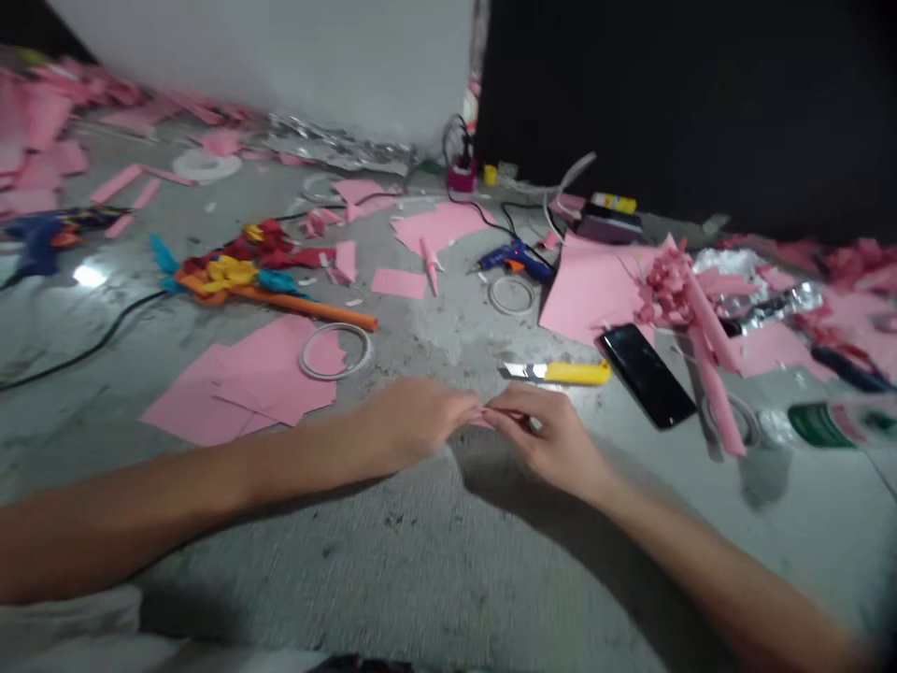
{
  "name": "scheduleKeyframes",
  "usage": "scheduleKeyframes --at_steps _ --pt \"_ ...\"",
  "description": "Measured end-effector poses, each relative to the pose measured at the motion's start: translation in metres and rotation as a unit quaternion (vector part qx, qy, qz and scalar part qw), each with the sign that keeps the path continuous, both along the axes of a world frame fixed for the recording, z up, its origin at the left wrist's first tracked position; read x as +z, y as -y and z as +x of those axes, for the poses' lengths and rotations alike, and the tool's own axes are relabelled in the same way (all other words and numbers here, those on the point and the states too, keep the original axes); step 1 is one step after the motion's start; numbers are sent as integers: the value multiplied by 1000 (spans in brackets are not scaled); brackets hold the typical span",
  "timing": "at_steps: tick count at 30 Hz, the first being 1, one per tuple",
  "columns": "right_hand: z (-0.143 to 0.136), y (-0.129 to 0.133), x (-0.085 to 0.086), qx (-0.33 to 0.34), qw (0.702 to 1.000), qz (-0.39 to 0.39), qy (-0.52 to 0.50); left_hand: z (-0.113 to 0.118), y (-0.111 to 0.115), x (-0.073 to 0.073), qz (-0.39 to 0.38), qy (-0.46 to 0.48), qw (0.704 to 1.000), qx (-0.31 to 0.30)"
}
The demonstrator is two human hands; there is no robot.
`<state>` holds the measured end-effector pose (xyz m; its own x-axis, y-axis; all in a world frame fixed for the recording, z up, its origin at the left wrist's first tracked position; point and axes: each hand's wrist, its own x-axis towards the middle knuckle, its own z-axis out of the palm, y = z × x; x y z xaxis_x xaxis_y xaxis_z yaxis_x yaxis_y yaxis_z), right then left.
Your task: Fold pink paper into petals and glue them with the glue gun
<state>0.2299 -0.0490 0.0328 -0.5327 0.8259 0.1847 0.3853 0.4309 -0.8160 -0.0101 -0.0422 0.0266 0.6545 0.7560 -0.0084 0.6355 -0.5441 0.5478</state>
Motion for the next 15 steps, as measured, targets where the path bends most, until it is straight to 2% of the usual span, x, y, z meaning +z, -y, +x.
scheduleKeyframes --at_steps 4,8,11,15 --pt "1 -11 -3 -2 1000 -14 10 -5 3 0 19 -16 1000 15" --pt "-2 -25 -22 4 1000 20 -4 -10 -4 -2 37 -27 998 41" --pt "-4 -31 -32 5 999 0 -44 -13 -10 -8 51 -53 996 43" --pt "1 -33 -27 -6 999 -26 -25 -15 -13 -19 47 -71 995 51"
